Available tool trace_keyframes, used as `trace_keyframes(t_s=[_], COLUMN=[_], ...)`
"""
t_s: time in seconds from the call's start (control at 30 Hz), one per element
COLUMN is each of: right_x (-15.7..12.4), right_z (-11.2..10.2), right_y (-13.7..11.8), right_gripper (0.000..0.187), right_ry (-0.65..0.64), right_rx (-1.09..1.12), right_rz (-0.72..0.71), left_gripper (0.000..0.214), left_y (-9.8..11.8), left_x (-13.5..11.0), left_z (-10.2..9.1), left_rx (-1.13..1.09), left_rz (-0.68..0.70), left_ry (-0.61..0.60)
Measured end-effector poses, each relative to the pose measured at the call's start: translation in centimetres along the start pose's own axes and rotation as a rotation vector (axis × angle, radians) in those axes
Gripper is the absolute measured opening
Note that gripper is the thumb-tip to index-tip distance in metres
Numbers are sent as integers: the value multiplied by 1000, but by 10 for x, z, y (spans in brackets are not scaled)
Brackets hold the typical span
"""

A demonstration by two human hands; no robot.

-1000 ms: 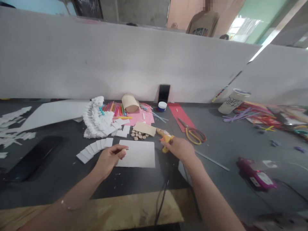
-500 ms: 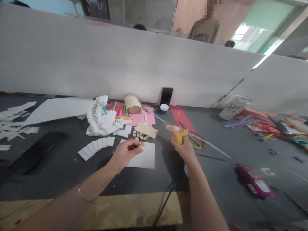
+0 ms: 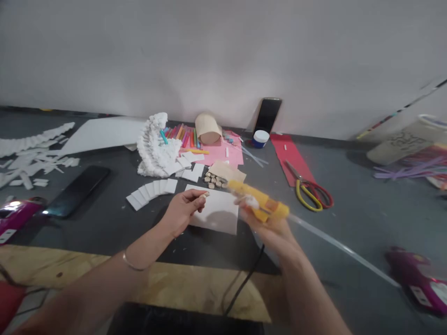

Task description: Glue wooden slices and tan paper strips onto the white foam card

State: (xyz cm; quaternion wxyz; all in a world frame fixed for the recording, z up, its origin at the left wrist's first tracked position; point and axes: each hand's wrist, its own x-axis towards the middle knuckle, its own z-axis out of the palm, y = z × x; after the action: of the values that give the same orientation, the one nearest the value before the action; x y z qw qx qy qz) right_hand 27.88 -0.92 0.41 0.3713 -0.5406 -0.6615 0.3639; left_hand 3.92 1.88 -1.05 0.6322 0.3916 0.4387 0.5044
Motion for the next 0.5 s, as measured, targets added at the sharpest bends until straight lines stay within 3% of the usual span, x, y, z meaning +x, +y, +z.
trace_keyframes(t_s=[0.17, 0.33, 0.5], right_x=[-6, -9, -11], right_z=[17, 16, 18], right_y=[-21, -31, -34], right_gripper=[29, 35, 32], right_ry=[-24, -125, -137], right_rx=[-18, -20, -101], right_rz=[81, -20, -23], left_gripper=[46, 44, 40], left_y=[6, 6, 6], left_x=[0, 0, -2], left_z=[-1, -1, -1], left_rx=[-22, -82, -111], left_rz=[-40, -44, -51], left_ry=[71, 83, 75])
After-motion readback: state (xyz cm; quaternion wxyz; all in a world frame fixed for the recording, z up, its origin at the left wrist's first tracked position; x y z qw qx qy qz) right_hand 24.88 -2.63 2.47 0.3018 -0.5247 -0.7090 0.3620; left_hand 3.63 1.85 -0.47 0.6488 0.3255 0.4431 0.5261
